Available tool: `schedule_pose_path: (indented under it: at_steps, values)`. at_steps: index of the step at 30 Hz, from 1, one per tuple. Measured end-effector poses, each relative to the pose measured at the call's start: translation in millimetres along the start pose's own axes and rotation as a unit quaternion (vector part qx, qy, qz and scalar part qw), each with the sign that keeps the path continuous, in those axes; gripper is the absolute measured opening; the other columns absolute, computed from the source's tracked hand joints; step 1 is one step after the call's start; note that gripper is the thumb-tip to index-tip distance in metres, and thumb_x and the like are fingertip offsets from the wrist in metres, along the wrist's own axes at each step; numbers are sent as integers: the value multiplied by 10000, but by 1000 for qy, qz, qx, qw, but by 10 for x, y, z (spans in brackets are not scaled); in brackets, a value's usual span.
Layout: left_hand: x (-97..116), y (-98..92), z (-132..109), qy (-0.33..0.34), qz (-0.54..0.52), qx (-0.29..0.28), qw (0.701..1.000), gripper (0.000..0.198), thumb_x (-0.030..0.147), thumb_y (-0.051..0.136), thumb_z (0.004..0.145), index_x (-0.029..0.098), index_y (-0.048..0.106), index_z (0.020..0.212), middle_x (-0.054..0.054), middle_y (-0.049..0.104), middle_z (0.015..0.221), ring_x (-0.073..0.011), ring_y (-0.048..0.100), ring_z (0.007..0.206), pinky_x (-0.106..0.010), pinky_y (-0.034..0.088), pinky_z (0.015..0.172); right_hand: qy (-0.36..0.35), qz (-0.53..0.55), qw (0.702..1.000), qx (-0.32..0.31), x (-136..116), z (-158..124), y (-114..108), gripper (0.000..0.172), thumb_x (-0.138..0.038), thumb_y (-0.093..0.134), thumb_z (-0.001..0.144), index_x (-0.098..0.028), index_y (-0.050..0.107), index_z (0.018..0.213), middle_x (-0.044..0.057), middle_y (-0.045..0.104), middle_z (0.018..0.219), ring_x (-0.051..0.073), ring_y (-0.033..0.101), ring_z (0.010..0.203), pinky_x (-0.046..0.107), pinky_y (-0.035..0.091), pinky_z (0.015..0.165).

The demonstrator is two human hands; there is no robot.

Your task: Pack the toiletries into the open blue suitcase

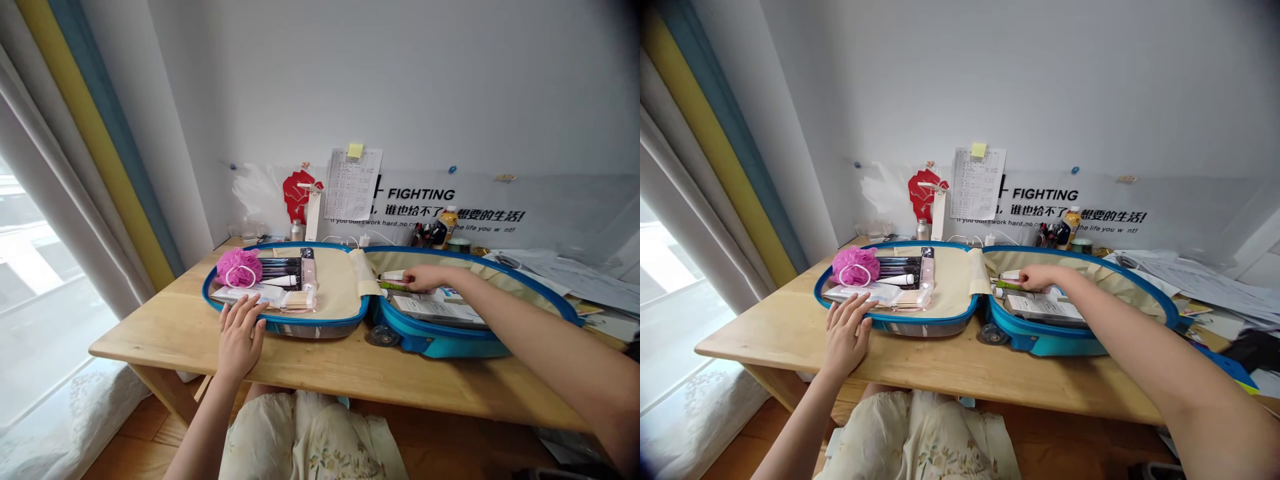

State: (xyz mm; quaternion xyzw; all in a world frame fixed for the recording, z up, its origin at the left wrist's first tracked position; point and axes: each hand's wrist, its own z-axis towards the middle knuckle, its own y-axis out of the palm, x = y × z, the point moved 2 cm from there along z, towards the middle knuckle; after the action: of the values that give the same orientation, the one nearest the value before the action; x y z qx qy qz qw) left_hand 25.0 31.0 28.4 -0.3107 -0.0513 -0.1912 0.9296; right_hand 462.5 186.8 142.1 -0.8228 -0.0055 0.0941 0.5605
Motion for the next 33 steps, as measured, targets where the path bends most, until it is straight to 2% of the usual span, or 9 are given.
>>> schedule_pose_path:
  at_steps: [2,5,9,16,20,24,27,30,33]
  values:
    - [5,1,0,5,3,2,1000,343,320,403,981,260,654,1207,-66,633,1339,-252,494,1323,-468,208,1198,-1,28,999,19,-28,-42,-123,189,-360,592,888,-190,633,818,79,668,726,115,587,540,249,471,512]
    - [20,-5,7,5,4,3,1000,342,320,395,985,255,660,1192,-67,632,1339,-250,493,1325,-464,205,1198,-1,62,996,68,-162,-86,-359,261,-399,470,941,-189,617,993,120,713,916,140,644,623,255,496,550]
    - [40,-16,20,-3,-1,1,1000,348,315,388,986,264,661,1196,-60,632,1342,-248,491,1328,-465,208,1196,-84,77,985,131,-696,-44,-539,357,-410,429,963,-187,574,1201,134,698,1093,145,671,739,247,518,628]
    - [36,-19,16,-5,-2,-5,1000,345,319,399,980,263,666,1192,-59,634,1341,-246,493,1327,-472,211,1196,-251,26,960,123,-2087,470,-164,320,-192,577,865,-215,668,1170,54,740,1055,170,666,933,241,489,789]
    - [29,-17,9,-1,5,-5,1000,338,312,403,981,261,662,1192,-59,637,1336,-244,500,1318,-474,213,1194,-302,2,945,126,-2565,773,112,232,-213,631,849,-199,717,1065,58,733,1113,205,654,1017,280,483,876]
    - [35,-17,9,8,8,-2,1000,338,308,391,987,257,656,1191,-62,639,1332,-243,498,1319,-472,214,1194,-318,-5,940,123,-2748,912,290,226,-299,640,879,-176,709,1056,67,724,1110,192,658,1014,343,496,922]
    - [38,-16,11,10,9,-2,1000,337,314,391,989,256,654,1193,-64,643,1324,-245,501,1315,-469,213,1193,-323,8,938,125,-2756,925,327,227,-203,663,830,-221,734,1046,39,746,1080,188,667,1009,269,486,890]
    - [38,-17,11,9,8,-2,1000,337,315,393,989,253,651,1197,-66,640,1329,-246,502,1315,-465,211,1194,-318,32,939,125,-2649,887,225,277,-139,667,787,-236,743,1036,15,759,1030,160,684,957,226,485,854]
    - [39,-21,10,13,11,2,1000,330,310,396,990,249,655,1185,-64,643,1325,-243,501,1314,-456,215,1189,-294,65,943,145,-2375,799,-36,265,-174,627,831,-206,726,1076,33,760,999,129,691,876,215,490,827]
